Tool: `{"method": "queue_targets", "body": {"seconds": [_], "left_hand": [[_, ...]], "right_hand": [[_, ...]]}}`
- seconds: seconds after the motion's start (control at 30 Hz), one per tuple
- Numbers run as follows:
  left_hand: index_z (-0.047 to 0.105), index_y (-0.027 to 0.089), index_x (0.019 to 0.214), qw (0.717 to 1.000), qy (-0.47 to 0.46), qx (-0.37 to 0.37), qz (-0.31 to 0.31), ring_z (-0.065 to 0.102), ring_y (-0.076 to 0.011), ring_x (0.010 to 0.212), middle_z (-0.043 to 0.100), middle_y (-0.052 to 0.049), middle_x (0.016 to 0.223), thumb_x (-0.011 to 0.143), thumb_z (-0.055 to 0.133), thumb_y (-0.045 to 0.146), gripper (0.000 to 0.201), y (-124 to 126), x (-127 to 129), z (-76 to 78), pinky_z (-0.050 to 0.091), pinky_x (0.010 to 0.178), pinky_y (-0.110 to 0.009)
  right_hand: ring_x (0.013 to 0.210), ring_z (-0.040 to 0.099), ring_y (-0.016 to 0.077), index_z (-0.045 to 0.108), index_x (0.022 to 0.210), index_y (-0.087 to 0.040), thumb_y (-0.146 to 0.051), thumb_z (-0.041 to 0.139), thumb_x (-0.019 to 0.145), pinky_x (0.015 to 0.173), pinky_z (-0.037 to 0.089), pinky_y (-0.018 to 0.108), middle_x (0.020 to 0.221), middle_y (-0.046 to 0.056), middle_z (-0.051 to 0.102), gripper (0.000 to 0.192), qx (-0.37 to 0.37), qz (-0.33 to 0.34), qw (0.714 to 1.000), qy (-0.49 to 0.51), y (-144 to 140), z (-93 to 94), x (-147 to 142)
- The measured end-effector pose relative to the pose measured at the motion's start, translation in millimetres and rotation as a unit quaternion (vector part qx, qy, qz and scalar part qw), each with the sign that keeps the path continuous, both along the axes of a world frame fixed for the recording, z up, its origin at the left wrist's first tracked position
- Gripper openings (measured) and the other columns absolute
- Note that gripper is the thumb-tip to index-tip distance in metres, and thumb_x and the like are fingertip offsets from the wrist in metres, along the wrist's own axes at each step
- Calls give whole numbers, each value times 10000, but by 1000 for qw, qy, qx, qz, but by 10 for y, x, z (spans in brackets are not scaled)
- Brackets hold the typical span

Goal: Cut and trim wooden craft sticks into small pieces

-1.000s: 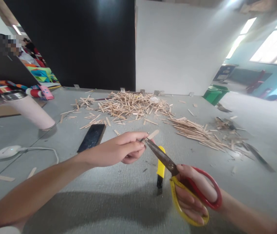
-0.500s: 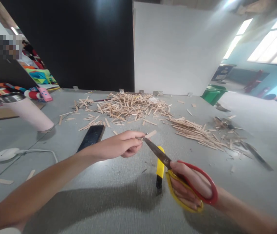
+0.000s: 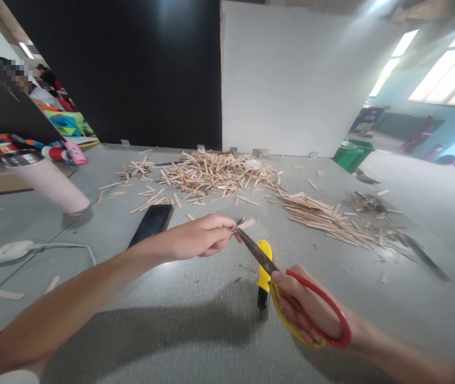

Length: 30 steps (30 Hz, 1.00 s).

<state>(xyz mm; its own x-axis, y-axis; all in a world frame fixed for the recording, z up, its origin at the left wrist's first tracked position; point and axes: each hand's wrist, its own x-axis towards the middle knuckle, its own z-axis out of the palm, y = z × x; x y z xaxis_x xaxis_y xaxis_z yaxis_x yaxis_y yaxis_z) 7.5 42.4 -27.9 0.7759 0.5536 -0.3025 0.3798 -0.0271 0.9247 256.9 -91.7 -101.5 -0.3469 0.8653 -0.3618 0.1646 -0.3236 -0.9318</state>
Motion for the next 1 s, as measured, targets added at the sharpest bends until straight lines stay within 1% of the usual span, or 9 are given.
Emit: {"method": "queue_targets", "body": {"seconds": [0.17, 0.5, 0.57, 0.63, 0.73, 0.8, 0.87, 0.93, 1.0], "left_hand": [[633, 151, 1107, 1000, 5, 4, 10, 217, -109, 543, 279, 89, 651, 1089, 406, 258, 251, -19, 25, 19, 138, 513, -316], [646, 146, 1068, 999, 1, -5, 33, 208, -107, 542, 283, 91, 641, 1102, 416, 319, 290, -30, 14, -16, 153, 505, -303], [657, 155, 1076, 999, 13, 14, 32, 227, -111, 545, 294, 87, 645, 1102, 412, 333, 303, -52, 2, -15, 168, 504, -298], [660, 174, 1079, 997, 34, 57, 37, 276, -119, 558, 321, 78, 653, 1105, 404, 343, 308, -89, -8, -1, 211, 509, -290], [617, 200, 1001, 992, 37, 117, 42, 334, -130, 587, 365, 67, 672, 1107, 408, 344, 275, -148, -10, 33, 275, 536, -287], [554, 212, 917, 992, 20, 123, 37, 341, -132, 591, 375, 65, 673, 1109, 403, 338, 275, -176, -7, 52, 288, 544, -291], [526, 219, 894, 992, 11, 122, 36, 353, -134, 593, 383, 65, 670, 1110, 392, 331, 277, -193, -2, 63, 298, 548, -291], [541, 218, 915, 991, 5, 126, 40, 355, -134, 593, 386, 65, 667, 1103, 393, 316, 259, -204, 5, 70, 303, 547, -286], [557, 213, 934, 991, -3, 132, 40, 340, -132, 587, 382, 64, 667, 1092, 399, 296, 238, -214, 11, 74, 301, 541, -279]], "right_hand": [[260, 322, 58, 423, 464, -239, -828, 450, 986, 293, 302, 191, 334, -57, 364, 788, -10, -25, 1000, -13, -28, -18, -38], [271, 306, 51, 415, 496, -246, -866, 496, 932, 285, 259, 184, 361, -72, 363, 763, -13, -47, 998, -39, -46, 58, -127], [266, 296, 54, 416, 499, -251, -853, 506, 932, 278, 245, 184, 354, -78, 352, 747, -22, -50, 998, -37, -48, 38, -126], [258, 297, 62, 419, 480, -255, -820, 503, 948, 275, 251, 193, 344, -70, 354, 738, -34, -43, 998, -31, -46, 16, -103], [271, 344, 83, 469, 466, -247, -800, 483, 956, 310, 314, 221, 342, -51, 383, 739, -31, -16, 999, 36, -41, 8, -46], [333, 439, 110, 572, 534, -219, -822, 443, 961, 381, 393, 240, 382, -23, 467, 750, -12, -2, 996, 92, -40, 18, -16], [396, 512, 132, 632, 601, -192, -831, 389, 981, 449, 442, 256, 426, 8, 540, 782, -1, 5, 992, 125, -41, 19, 2], [395, 527, 140, 626, 596, -188, -835, 335, 1000, 459, 446, 261, 416, 15, 540, 817, -12, 13, 989, 149, -45, -6, 15], [348, 508, 142, 602, 572, -196, -855, 296, 997, 416, 421, 257, 376, 5, 503, 841, -39, 22, 983, 178, -49, -57, 31]]}}
